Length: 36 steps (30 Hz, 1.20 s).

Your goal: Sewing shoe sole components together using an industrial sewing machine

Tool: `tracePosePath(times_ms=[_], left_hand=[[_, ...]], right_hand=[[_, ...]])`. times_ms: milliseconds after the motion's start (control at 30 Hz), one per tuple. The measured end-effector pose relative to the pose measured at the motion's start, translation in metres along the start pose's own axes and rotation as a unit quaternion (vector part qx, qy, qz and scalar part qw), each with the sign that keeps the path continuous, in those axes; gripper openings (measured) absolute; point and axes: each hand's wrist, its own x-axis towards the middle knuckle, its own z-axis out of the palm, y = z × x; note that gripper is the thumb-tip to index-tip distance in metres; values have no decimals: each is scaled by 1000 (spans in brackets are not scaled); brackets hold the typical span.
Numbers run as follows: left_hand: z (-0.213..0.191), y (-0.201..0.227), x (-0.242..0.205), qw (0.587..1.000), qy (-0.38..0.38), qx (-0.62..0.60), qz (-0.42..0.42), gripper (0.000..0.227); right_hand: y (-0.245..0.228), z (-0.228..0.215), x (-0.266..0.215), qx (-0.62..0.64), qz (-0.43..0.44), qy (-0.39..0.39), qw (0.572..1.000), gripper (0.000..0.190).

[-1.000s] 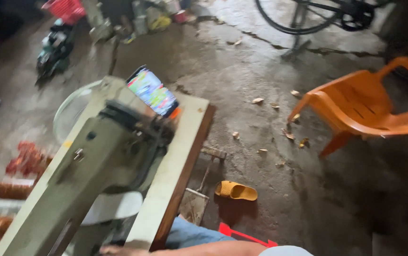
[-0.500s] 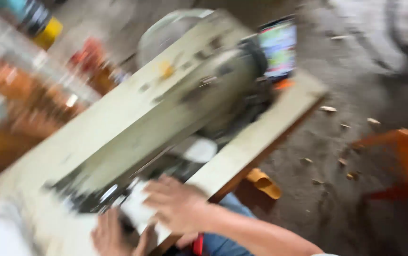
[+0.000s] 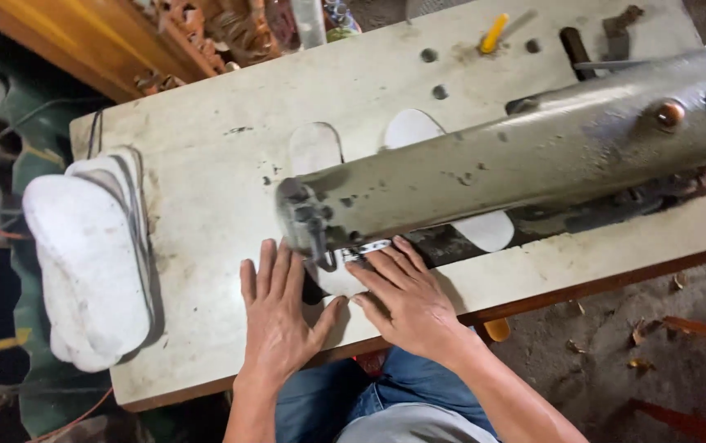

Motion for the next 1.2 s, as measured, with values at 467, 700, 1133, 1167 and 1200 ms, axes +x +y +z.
tracePosePath(times_ms=[467,700,1133,1167,1200], left_hand=[[-10,-28,34,993,-112,4,-22,95],[-19,-33,47,984,-176,12,-13,99],[-24,-41,57,973,-229,36,-4,96],[-24,-42,58,971,-235,36,-7,97],[-24,-42,60,970,-241,37,-10,98]], right_hand=[[16,36,-17,-77,30,2,997,46],[8,31,-12,-99,38,2,994,46],[7,32,-10,-121,42,-20,992,42],[6,31,-10,-116,47,-23,992,43],[5,30,-10,-111,51,-26,992,43]])
